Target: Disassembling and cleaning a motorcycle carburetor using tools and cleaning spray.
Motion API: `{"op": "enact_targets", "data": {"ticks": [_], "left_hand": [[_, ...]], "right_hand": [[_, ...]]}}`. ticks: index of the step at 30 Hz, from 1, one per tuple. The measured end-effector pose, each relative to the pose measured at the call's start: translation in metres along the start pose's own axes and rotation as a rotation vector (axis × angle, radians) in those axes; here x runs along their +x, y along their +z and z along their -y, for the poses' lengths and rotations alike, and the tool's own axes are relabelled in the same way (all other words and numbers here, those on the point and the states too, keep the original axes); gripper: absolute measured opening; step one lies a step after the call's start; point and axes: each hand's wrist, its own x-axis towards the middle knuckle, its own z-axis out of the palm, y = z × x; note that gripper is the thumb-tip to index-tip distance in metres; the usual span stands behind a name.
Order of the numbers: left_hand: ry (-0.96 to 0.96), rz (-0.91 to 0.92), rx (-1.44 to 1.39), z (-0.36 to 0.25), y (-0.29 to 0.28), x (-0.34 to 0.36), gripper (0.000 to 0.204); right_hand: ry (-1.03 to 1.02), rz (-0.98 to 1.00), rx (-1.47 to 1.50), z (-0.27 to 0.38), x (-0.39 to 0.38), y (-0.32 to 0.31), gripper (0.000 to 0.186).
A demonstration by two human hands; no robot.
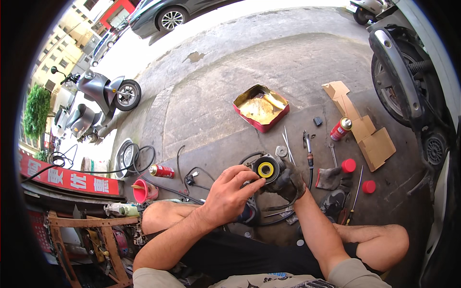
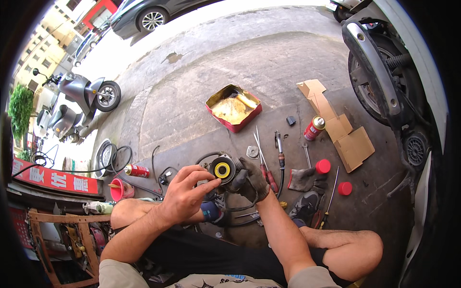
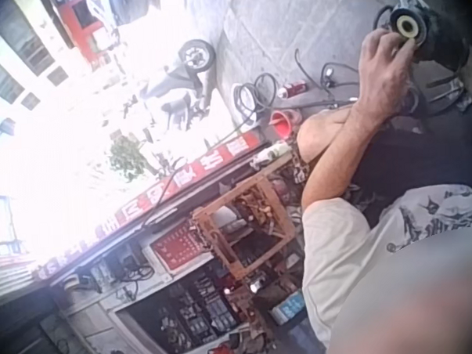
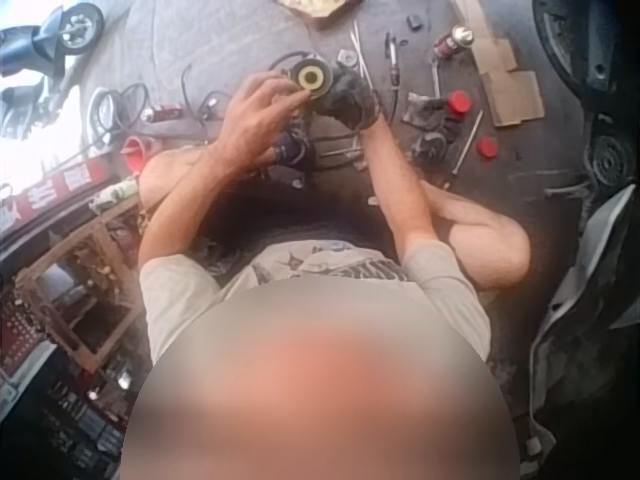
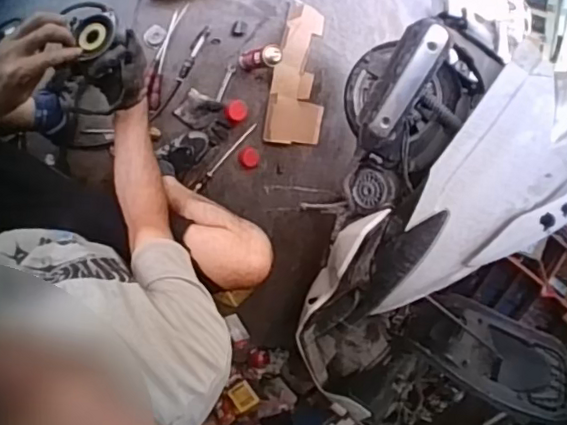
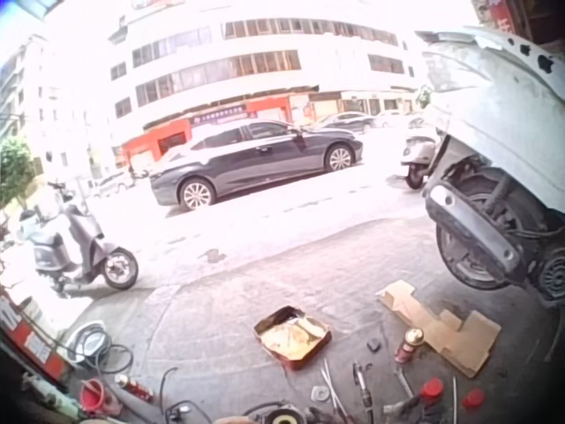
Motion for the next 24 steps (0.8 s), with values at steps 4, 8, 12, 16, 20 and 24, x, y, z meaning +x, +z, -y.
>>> {"op": "enact_targets", "data": {"ticks": [4,8,12,16,20,24], "left_hand": [[-0.015,-0.005,-0.019,0.003,0.001,0.000,0.047],[-0.041,-0.024,-0.020,0.006,0.003,-0.002,0.047],[-0.095,-0.082,0.025,0.011,0.006,-0.003,0.040],[-0.166,-0.096,0.031,0.014,0.004,-0.003,0.036],[-0.197,-0.095,0.033,0.015,0.005,-0.002,0.036],[-0.227,-0.078,0.036,0.012,0.003,0.001,0.037]], "right_hand": [[0.478,-0.136,1.140,-0.001,0.003,0.001,0.051],[0.401,-0.080,1.368,0.000,0.009,-0.001,0.051],[0.350,-0.111,1.202,0.011,0.015,-0.001,0.052],[0.282,-0.090,1.100,0.022,0.016,-0.005,0.060],[0.173,-0.079,1.023,0.019,0.019,-0.004,0.056],[0.205,-0.145,1.010,0.019,0.017,-0.003,0.055]]}}
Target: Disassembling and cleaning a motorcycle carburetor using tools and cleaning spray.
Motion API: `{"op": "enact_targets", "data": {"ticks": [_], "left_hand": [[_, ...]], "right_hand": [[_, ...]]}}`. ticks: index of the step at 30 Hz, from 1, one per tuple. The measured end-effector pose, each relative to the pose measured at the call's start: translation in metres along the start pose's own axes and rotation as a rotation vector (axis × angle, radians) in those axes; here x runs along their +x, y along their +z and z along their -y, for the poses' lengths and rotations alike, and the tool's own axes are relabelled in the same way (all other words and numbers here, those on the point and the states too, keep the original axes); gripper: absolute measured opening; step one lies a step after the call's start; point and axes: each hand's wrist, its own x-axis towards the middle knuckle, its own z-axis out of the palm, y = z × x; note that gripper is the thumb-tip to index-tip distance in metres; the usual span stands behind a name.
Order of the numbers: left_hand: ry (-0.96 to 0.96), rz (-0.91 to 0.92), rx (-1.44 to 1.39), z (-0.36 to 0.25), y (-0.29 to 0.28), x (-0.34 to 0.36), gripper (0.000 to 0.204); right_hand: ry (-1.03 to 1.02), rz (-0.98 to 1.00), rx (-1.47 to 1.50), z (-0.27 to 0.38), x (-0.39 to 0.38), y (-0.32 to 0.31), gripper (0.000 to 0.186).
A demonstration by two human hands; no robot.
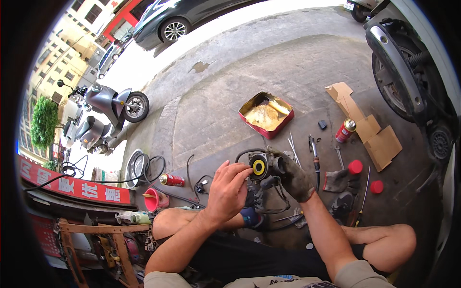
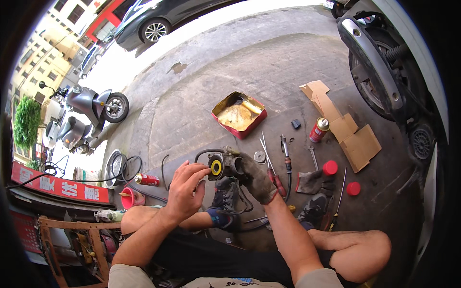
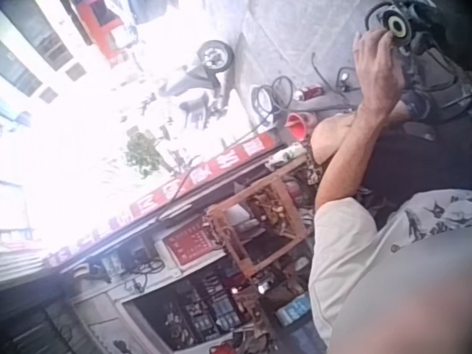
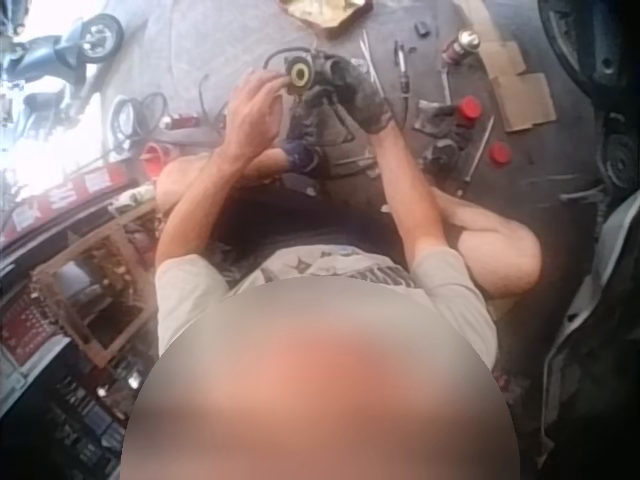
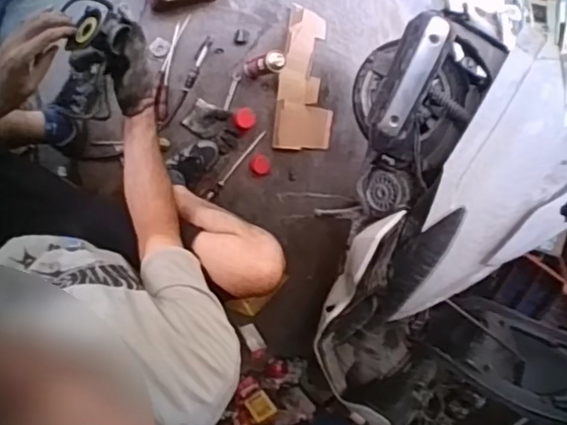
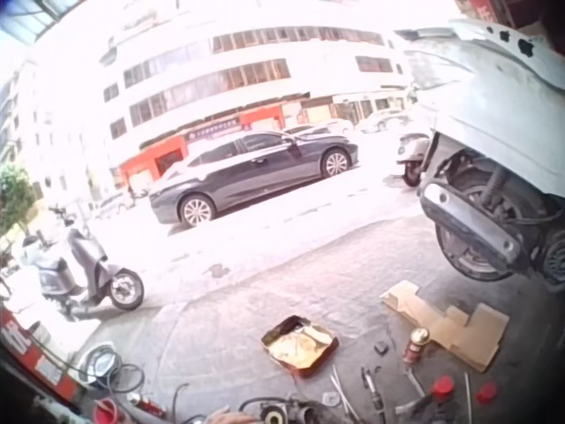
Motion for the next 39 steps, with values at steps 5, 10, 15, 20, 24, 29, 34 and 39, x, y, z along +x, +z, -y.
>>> {"op": "enact_targets", "data": {"ticks": [5,10,15,20,24,29,34,39], "left_hand": [[-0.013,0.013,0.006,0.002,0.001,-0.002,0.040],[-0.174,0.030,-0.111,0.005,0.001,0.000,0.037],[-0.453,0.025,-0.432,0.016,0.007,0.003,0.032],[-0.567,-0.014,-0.847,0.024,0.000,0.004,0.035],[-0.572,-0.002,-0.883,0.032,-0.003,0.004,0.037],[-0.568,-0.007,-0.880,0.033,-0.001,0.003,0.038],[-0.529,-0.019,-0.858,0.036,0.001,0.003,0.038],[-0.529,-0.021,-0.845,0.030,0.003,0.007,0.038]], "right_hand": [[-0.081,-0.040,-0.027,0.001,-0.002,0.007,0.061],[-0.118,-0.108,-0.086,0.006,-0.001,0.018,0.051],[-0.156,-0.240,-0.165,0.001,0.001,0.033,0.044],[-0.282,-0.300,-0.354,-0.003,0.002,0.047,0.043],[-0.436,-0.345,-0.350,-0.015,0.010,0.045,0.035],[-0.465,-0.342,-0.489,-0.008,0.006,0.048,0.031],[-0.535,-0.314,-0.674,-0.012,0.009,0.040,0.029],[-0.311,-0.340,-0.229,-0.005,0.008,0.042,0.030]]}}
